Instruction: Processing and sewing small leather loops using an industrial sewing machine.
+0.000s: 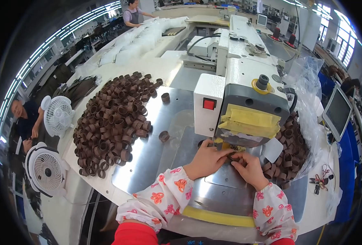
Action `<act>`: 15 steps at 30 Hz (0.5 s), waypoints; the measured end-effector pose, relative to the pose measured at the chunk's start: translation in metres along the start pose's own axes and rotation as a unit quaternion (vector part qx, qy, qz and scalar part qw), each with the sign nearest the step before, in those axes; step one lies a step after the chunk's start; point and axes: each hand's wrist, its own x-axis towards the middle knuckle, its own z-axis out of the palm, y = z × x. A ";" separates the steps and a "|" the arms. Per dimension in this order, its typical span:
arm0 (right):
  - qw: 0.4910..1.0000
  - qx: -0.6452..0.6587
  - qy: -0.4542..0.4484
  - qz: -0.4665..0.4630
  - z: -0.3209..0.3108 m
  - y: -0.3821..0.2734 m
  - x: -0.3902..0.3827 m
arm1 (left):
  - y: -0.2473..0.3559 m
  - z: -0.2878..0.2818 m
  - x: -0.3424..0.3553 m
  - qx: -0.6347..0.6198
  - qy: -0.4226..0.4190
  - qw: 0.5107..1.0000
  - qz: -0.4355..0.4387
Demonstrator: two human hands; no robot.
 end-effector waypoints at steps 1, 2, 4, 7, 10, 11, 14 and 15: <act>1.000 -0.004 0.020 -0.021 0.000 0.001 0.001 | 0.001 -0.001 0.001 -0.032 -0.035 0.999 -0.010; 0.999 -0.021 0.033 -0.011 0.001 0.003 0.000 | 0.002 -0.001 0.002 -0.044 -0.016 0.999 0.000; 0.995 -0.005 0.076 -0.064 0.003 0.007 0.001 | 0.000 -0.002 0.004 -0.078 -0.061 0.994 -0.052; 0.992 -0.018 0.113 -0.062 0.006 0.012 0.003 | -0.001 0.003 0.006 -0.061 -0.048 0.992 -0.097; 0.991 -0.013 0.119 -0.064 0.006 0.014 0.006 | -0.002 0.008 0.008 -0.056 -0.060 0.988 -0.133; 0.990 -0.016 0.129 -0.059 0.005 0.014 0.008 | -0.003 0.009 0.010 -0.044 -0.055 0.985 -0.155; 0.990 -0.028 0.128 -0.045 0.002 0.016 0.014 | -0.009 0.012 0.020 0.003 -0.071 0.988 -0.135; 0.992 -0.011 0.120 -0.039 0.001 0.017 0.016 | -0.009 0.013 0.022 -0.040 -0.094 0.978 -0.181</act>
